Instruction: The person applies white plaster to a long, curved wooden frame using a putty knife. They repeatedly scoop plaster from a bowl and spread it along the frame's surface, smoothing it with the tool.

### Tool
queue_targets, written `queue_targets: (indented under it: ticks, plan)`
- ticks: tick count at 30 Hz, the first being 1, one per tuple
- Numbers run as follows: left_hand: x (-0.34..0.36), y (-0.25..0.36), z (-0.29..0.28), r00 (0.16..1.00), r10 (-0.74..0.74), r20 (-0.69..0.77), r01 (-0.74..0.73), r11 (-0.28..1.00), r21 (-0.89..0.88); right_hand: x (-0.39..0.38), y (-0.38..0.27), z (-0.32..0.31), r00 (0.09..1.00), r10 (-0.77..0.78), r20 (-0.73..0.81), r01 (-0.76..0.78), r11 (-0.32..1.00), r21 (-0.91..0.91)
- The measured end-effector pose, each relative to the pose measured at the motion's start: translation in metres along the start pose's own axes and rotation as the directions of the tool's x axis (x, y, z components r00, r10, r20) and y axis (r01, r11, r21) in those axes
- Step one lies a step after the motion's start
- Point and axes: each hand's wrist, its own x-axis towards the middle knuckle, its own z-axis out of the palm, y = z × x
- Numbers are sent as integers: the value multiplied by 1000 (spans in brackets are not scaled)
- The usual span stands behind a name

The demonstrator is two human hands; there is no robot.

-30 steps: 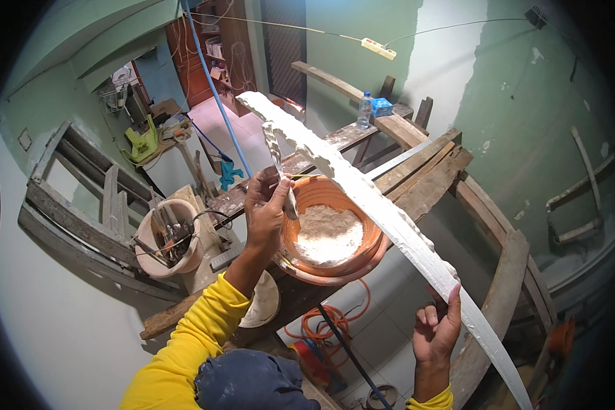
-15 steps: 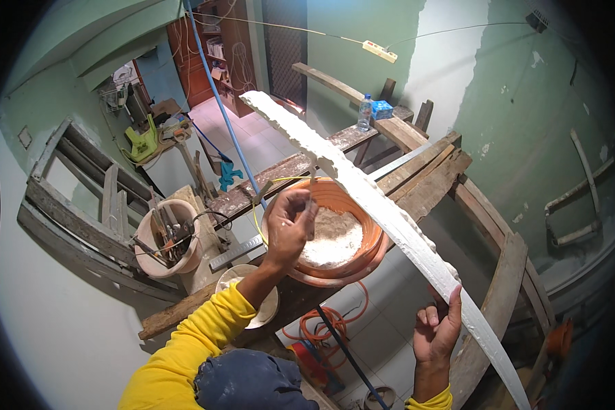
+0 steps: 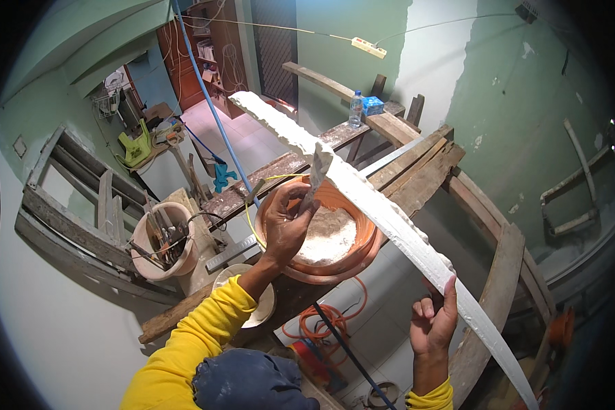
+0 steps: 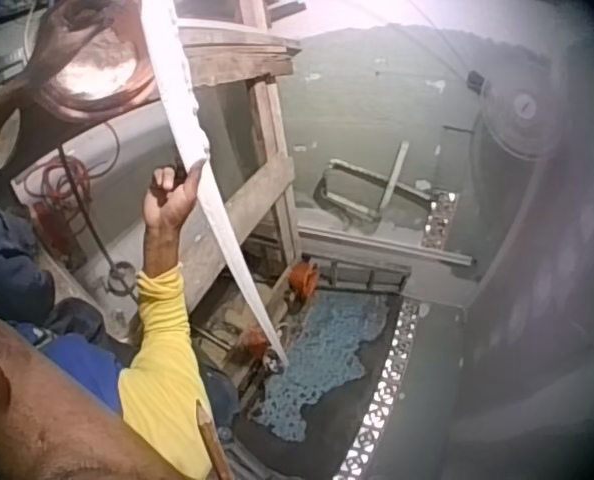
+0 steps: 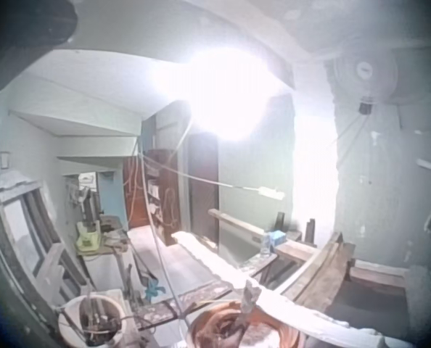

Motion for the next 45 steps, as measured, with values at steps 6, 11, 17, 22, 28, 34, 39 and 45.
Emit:
queue_targets:
  ticks: [6,11,17,22,28,34,39,45]
  plan:
    - [-10,-3,-2,990,-108,88,95,985,141,-1,-3,1,1000,-21,12,21,1000,1]
    - [-22,6,-5,979,5,204,-60,962,266,2,-5,2,999,-31,-9,31,999,-22]
    - [-27,17,-8,943,88,321,-197,924,328,3,-7,3,999,-40,23,40,999,21]
    - [-26,26,-10,873,208,442,-384,851,359,8,-9,0,999,-42,28,41,999,18]
    - [-5,24,-9,869,334,366,-476,767,431,7,-7,1,999,-41,31,41,999,18]
    - [-5,21,-29,912,308,272,-411,694,591,6,-8,2,999,-27,32,26,999,36]
    - [-14,25,-31,903,364,228,-429,778,458,9,-5,2,999,-38,24,37,999,29]
    - [-34,32,17,887,-185,422,285,940,-188,11,-7,3,998,-30,47,28,999,25]
